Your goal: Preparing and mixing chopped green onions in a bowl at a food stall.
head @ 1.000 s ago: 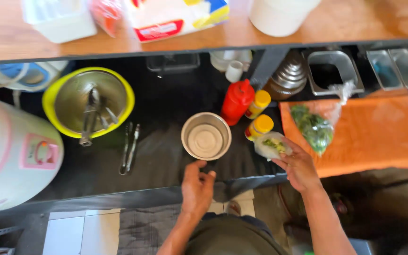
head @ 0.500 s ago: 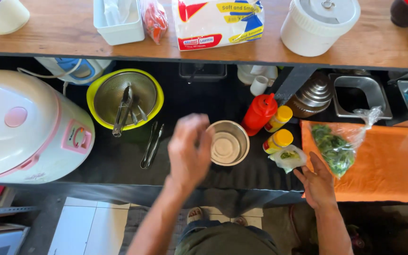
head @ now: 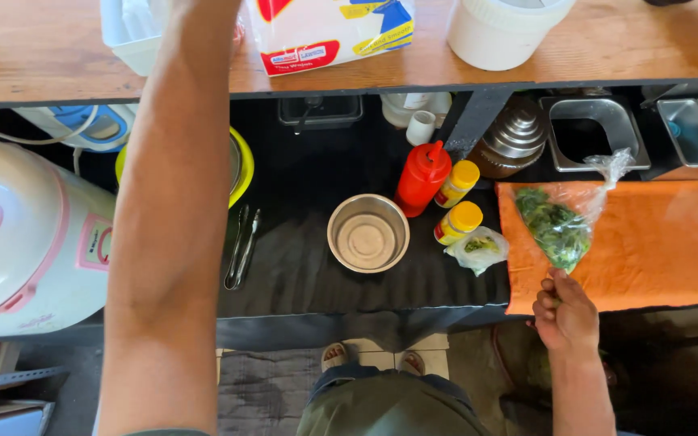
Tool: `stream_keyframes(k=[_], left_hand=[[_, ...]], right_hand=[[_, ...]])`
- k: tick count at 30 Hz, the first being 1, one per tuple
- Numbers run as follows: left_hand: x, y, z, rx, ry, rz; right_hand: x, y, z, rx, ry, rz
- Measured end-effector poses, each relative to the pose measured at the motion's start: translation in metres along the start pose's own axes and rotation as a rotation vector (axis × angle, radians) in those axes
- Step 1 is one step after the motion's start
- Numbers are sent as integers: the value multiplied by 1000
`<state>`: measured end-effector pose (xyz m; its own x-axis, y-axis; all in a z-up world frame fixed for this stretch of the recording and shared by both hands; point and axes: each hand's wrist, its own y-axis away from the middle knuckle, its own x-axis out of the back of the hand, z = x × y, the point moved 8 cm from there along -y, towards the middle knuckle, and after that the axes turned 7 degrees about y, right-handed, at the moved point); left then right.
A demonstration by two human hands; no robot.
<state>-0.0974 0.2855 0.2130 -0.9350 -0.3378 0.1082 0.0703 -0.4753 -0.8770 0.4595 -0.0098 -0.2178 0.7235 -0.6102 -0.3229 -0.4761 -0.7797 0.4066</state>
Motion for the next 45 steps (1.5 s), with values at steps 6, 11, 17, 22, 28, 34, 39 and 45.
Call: stream_keyframes(k=[6, 11, 17, 22, 28, 34, 39, 45], left_hand=[[34, 33, 13, 137, 185, 66], [41, 82, 62, 243, 347, 132], [-95, 257, 84, 214, -172, -820], [-150, 361, -24, 767, -441, -1237], [-171, 323, 1, 588, -141, -1341], [-150, 333, 42, 688, -183, -1775], [-154, 346, 30, 587, -335, -1546], [-151, 341, 35, 513, -428, -1533]], right_hand=[[-63, 42, -26, -128, -131, 5], [-124, 85, -14, -119, 131, -175], [-229, 110, 30, -282, 543, -322], [-272, 78, 57, -210, 578, -284], [-275, 58, 62, -76, 490, -279], [-268, 72, 38, 58, 590, -232], [-178, 80, -45, 203, 986, 173], [-101, 45, -69, -77, 59, -137]])
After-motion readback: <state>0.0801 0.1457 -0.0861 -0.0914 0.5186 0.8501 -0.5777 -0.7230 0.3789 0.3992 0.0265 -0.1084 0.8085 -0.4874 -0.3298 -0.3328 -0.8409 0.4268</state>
